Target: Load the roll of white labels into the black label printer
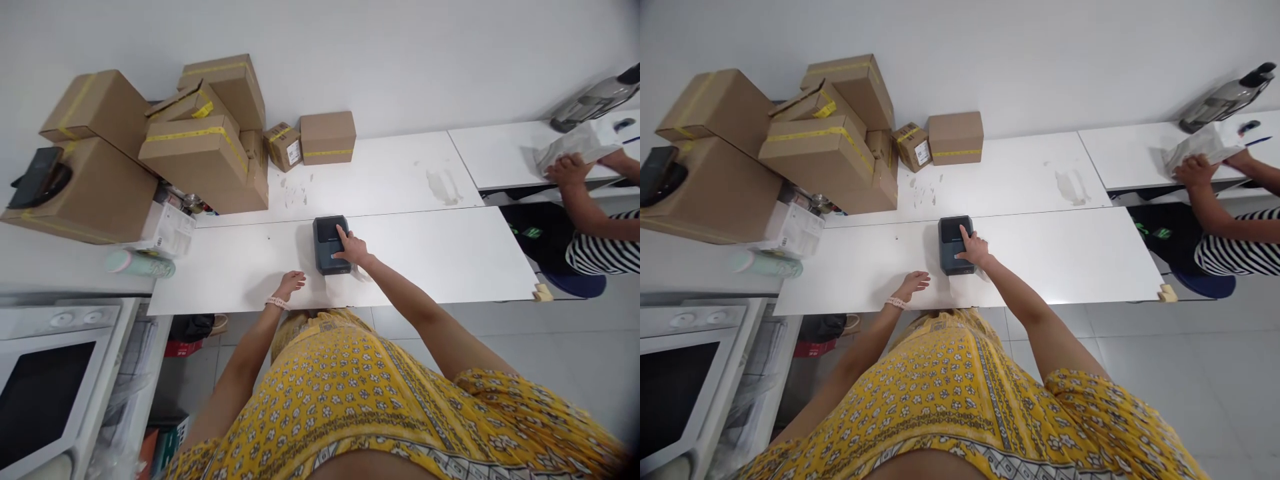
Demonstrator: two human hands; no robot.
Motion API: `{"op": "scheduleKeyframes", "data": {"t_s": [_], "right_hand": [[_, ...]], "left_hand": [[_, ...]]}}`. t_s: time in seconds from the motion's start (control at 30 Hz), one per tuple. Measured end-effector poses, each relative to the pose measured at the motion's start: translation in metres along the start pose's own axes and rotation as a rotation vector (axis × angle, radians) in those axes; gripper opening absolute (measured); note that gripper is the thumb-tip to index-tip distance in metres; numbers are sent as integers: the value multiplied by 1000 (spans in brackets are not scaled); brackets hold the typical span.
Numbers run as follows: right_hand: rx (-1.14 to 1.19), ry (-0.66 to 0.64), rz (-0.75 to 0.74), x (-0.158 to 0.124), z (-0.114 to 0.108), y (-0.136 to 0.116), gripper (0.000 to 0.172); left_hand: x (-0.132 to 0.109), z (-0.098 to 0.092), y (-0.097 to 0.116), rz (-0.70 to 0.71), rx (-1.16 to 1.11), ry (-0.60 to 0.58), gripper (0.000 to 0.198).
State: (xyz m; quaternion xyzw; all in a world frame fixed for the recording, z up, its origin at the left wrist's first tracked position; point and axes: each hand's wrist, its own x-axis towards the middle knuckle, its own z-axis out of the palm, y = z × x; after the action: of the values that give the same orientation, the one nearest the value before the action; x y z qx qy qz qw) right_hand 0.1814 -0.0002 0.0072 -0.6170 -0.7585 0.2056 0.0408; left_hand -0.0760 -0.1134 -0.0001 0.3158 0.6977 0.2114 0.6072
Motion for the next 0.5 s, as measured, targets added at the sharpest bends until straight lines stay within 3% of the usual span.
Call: {"op": "scheduleKeyframes", "data": {"t_s": [0.2, 0.33, 0.5], "right_hand": [[29, 68, -18, -7, 3, -3, 106], [304, 122, -13, -29, 22, 3, 96], [683, 88, 36, -47, 30, 6, 87]], "left_hand": [[7, 38, 37, 94, -99, 70, 46], [9, 60, 52, 125, -202, 14, 47], [2, 67, 66, 51, -206, 24, 56]]}}
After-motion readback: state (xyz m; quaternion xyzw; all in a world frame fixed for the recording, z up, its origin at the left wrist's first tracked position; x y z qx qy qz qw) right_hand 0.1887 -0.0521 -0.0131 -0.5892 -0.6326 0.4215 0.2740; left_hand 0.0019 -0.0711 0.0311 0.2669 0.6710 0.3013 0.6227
